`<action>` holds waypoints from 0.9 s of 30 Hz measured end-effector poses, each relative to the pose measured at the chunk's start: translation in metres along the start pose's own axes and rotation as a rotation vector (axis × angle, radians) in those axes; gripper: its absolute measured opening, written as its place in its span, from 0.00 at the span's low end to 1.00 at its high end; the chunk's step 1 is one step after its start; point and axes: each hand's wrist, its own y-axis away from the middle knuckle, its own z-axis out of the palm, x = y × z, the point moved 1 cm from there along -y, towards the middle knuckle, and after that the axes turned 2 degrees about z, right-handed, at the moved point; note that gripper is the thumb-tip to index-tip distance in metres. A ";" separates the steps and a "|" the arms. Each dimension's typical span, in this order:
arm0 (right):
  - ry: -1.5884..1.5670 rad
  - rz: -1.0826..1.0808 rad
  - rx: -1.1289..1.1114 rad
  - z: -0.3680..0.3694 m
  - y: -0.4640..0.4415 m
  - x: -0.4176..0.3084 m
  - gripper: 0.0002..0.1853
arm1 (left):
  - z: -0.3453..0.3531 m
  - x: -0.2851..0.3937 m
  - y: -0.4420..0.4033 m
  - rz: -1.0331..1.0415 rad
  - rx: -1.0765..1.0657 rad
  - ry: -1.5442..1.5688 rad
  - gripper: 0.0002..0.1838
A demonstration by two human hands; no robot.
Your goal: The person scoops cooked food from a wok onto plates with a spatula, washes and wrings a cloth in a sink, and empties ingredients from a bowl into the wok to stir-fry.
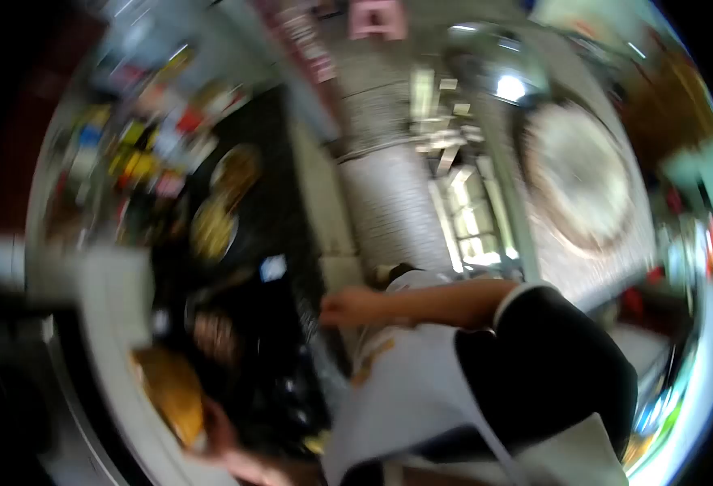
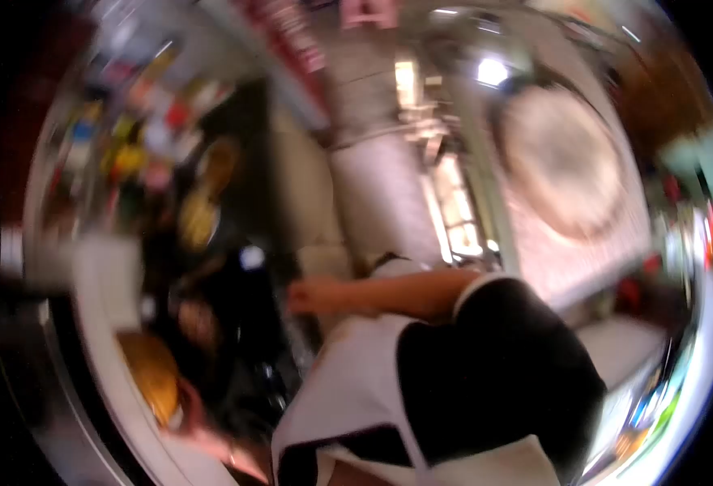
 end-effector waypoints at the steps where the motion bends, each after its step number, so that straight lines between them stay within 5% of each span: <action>1: -0.062 0.038 0.004 0.000 -0.020 0.009 0.14 | -0.004 0.006 0.013 0.033 0.035 0.048 0.39; 4: 0.020 0.044 -0.034 -0.017 -0.056 -0.014 0.29 | -0.009 0.011 0.046 0.098 0.048 0.152 0.39; 9: 0.112 -0.253 0.077 -0.021 -0.152 -0.026 0.55 | -0.025 0.008 0.064 0.170 0.095 0.273 0.36; 13: 0.335 -1.082 -0.099 -0.033 -0.207 -0.078 0.48 | -0.035 0.005 0.069 0.274 0.118 0.251 0.36; 14: 0.402 -1.240 -0.226 -0.029 -0.223 -0.090 0.40 | -0.036 0.005 0.068 0.324 0.070 0.172 0.36; 15: 0.222 -1.219 -0.306 -0.029 -0.226 -0.108 0.29 | -0.040 0.006 0.066 0.365 0.028 0.084 0.37; 17: 0.494 -1.233 -0.452 -0.027 -0.232 -0.140 0.20 | -0.052 0.007 0.065 0.396 0.111 0.033 0.36; 18: 0.369 -1.284 -0.389 -0.023 -0.235 -0.152 0.16 | -0.063 0.009 0.059 0.400 0.099 0.008 0.35; 21: 0.277 -1.511 -0.104 -0.036 -0.228 -0.190 0.13 | -0.068 0.012 0.053 0.422 0.119 -0.084 0.34; 24: 0.055 -1.517 -0.077 -0.050 -0.187 -0.232 0.08 | -0.067 0.012 0.041 0.408 0.097 -0.106 0.34; 27: -0.199 -1.503 -0.289 -0.039 -0.160 -0.238 0.08 | -0.063 0.006 0.026 0.374 0.058 -0.081 0.34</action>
